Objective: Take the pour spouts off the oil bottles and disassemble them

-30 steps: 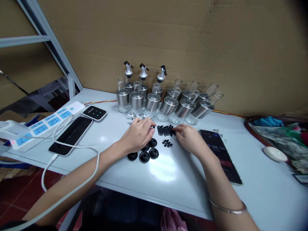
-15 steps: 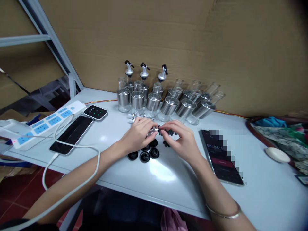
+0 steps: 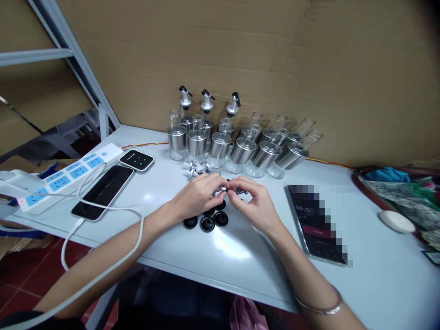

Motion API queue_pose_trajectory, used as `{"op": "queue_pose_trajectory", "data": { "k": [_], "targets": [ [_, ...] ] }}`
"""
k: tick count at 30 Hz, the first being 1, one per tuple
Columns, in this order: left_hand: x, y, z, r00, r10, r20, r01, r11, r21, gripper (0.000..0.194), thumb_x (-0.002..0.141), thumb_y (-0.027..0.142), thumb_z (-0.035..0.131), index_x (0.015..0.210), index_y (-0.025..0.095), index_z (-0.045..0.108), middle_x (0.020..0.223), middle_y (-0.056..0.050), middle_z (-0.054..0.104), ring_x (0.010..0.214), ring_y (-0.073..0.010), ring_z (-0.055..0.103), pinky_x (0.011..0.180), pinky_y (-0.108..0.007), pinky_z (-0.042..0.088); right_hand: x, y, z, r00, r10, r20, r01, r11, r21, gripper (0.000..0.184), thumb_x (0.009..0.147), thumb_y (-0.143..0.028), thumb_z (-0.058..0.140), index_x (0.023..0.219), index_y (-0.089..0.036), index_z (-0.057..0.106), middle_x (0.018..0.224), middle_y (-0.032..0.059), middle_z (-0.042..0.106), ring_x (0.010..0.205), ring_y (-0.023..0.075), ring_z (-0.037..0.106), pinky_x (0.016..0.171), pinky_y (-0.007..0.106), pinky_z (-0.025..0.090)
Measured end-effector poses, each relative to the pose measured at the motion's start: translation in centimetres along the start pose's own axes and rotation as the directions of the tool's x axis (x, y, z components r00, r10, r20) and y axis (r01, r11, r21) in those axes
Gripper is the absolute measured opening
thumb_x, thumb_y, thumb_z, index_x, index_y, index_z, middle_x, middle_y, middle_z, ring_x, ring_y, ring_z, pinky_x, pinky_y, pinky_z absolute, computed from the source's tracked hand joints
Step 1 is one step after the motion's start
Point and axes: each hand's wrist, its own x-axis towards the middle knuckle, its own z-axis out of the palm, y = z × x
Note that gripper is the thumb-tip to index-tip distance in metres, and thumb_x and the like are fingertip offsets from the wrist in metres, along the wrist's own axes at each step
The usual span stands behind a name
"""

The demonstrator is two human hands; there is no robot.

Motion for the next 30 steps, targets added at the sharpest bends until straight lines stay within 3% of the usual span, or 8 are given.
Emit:
{"op": "queue_pose_trajectory", "data": {
  "k": [9,19,24,30],
  "targets": [
    [0.1,0.0,-0.2,1.0,0.013,-0.008,-0.013,1.0,0.01,0.009,0.091,0.018,0.044,0.092,0.013,0.052,0.077,-0.003,0.06,0.069,-0.0133,0.055,0.064,-0.024,0.043,0.1,0.4,0.1,0.981,0.168,0.093,-0.187,0.952,0.244,0.019,0.081,-0.033,0.057,0.079,-0.017,0.066,0.077,0.0031,0.065,0.074,0.0147,0.057,0.071,0.027,0.042],
    [-0.1,0.1,-0.1,1.0,0.007,0.0,-0.007,1.0,0.017,0.009,0.091,0.017,0.044,0.094,0.015,0.051,0.076,-0.001,0.063,0.069,-0.0133,0.058,0.07,-0.028,0.041,0.0,0.9,0.3,0.961,0.227,0.158,-0.266,0.914,0.305,0.025,0.08,-0.04,0.057,0.08,-0.016,0.063,0.077,0.0035,0.061,0.071,0.0147,0.052,0.069,0.027,0.04],
    [-0.1,0.2,0.1,0.999,-0.036,-0.017,0.035,0.999,-0.026,0.007,0.091,0.019,0.043,0.097,0.016,0.047,0.084,-0.003,0.063,0.073,-0.0132,0.06,0.07,-0.027,0.045,0.1,0.7,0.3,0.972,0.177,0.156,-0.216,0.932,0.291,0.023,0.085,-0.038,0.052,0.081,-0.016,0.056,0.077,0.0023,0.058,0.072,0.0136,0.051,0.067,0.026,0.04],
    [-0.5,0.0,0.8,0.996,-0.088,-0.023,0.086,0.992,-0.096,0.029,0.09,0.031,0.049,0.111,0.018,0.034,0.092,-0.006,0.061,0.074,-0.0145,0.062,0.064,-0.026,0.05,-0.2,0.5,0.6,0.993,0.032,0.117,-0.038,0.998,0.049,0.026,0.094,-0.035,0.036,0.077,-0.019,0.047,0.075,0.0009,0.049,0.069,0.013,0.046,0.066,0.025,0.037]
  ]
}}
